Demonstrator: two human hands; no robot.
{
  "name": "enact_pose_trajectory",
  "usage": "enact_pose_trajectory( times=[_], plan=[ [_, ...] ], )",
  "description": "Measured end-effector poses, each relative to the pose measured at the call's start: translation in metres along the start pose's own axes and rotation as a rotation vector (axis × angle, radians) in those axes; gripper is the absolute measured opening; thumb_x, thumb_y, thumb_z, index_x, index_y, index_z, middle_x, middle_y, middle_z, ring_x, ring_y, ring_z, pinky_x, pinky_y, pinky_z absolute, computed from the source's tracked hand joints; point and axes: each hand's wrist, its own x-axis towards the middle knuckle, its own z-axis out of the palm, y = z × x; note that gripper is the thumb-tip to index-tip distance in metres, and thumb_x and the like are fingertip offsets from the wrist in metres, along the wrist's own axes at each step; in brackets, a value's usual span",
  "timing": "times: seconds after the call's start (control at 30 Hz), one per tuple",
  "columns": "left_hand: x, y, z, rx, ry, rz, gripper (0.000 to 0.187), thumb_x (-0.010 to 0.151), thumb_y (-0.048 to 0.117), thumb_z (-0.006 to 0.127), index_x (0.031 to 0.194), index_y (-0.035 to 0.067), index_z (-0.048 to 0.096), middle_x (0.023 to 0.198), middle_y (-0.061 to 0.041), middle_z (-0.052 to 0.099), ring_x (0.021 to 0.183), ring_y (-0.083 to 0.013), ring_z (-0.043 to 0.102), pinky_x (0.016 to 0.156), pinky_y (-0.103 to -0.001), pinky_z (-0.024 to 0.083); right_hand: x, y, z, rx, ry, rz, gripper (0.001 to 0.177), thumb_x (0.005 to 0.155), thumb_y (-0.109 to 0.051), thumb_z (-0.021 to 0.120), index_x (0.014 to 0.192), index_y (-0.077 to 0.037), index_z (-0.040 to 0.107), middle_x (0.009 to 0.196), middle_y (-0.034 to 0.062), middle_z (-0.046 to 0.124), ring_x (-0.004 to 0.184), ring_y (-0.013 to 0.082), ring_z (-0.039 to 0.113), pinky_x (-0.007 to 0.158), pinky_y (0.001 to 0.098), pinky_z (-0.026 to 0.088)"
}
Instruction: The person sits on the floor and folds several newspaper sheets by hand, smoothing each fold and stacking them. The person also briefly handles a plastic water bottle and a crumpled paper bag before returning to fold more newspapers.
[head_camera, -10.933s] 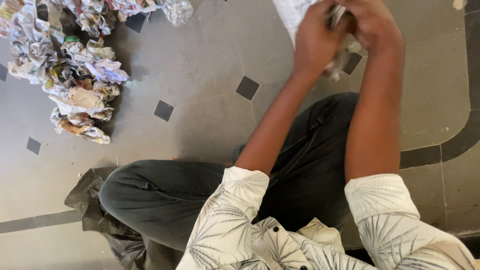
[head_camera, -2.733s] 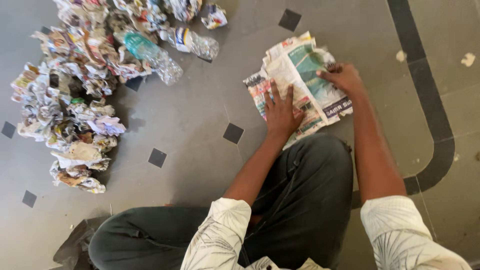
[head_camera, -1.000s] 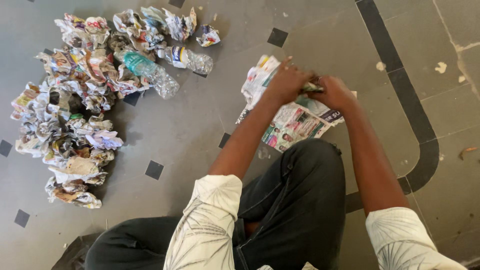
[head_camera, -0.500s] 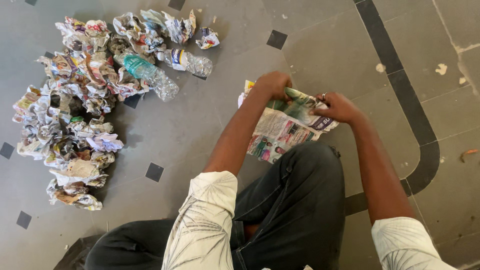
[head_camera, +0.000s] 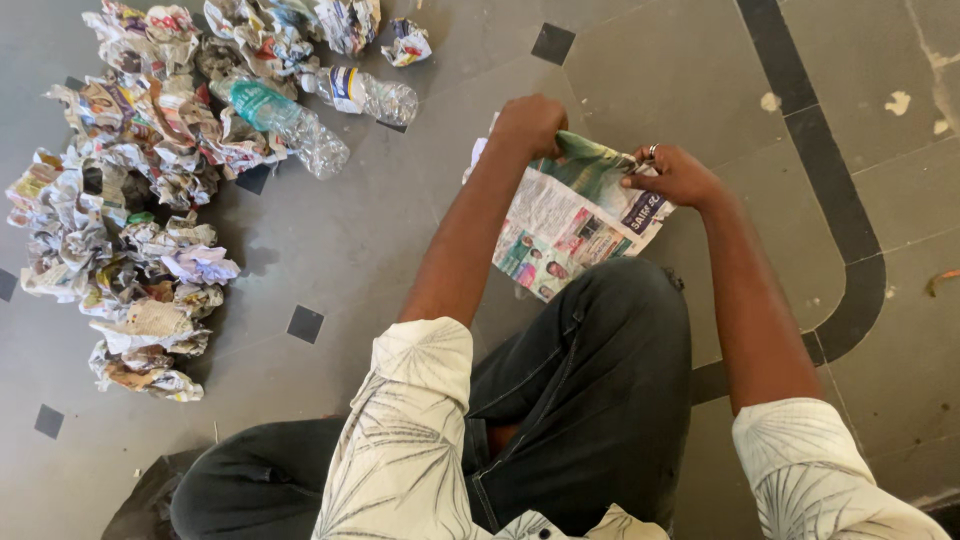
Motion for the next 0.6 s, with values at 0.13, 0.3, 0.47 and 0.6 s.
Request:
enact_pose_trajectory(
  times=[0.13,0.3,0.47,0.6],
  plan=[
    [0.009,-0.014,0.002,-0.036,0.01,-0.009,0.03,0.063,0.031,0.093,0.09,0.024,0.082,0.093,-0.007,0.076,0.091,-0.0289,0.072,0.08,-0.047,0.055,0.0,0.017,-0.004,0.053,0.024,0.095,0.025,0.088,-0.015,0.081,0.106,0.001,0.073,0.081,0.0008,0.069,0.07,0.0057,0.058,0.061,0.0264,0.047],
    [0.011,-0.033,0.002,-0.237,0.081,-0.101,0.03,0.065,0.033,0.092,0.091,0.024,0.082,0.091,-0.005,0.078,0.088,-0.0268,0.073,0.079,-0.044,0.055,-0.013,0.01,-0.01,0.081,0.092,0.207,0.028,0.086,-0.013,0.082,0.11,-0.002,0.074,0.083,0.0013,0.07,0.07,0.0061,0.057,0.061,0.0269,0.044],
    [0.015,-0.041,0.013,-0.302,0.13,-0.198,0.025,0.068,0.031,0.09,0.09,0.023,0.084,0.087,-0.005,0.078,0.084,-0.0257,0.074,0.076,-0.042,0.056,-0.023,0.015,-0.018,-0.205,0.084,0.146,0.025,0.096,-0.011,0.081,0.112,0.006,0.074,0.085,0.0103,0.07,0.075,0.0123,0.057,0.067,0.0313,0.047],
    [0.023,-0.07,0.029,-0.454,0.188,-0.184,0.028,0.066,0.031,0.092,0.089,0.02,0.083,0.081,-0.008,0.077,0.077,-0.0258,0.074,0.073,-0.042,0.056,-0.028,0.027,-0.019,0.289,0.2,0.125,0.027,0.096,-0.008,0.074,0.119,0.004,0.071,0.1,0.005,0.075,0.086,0.0087,0.07,0.078,0.0263,0.059]
  ],
)
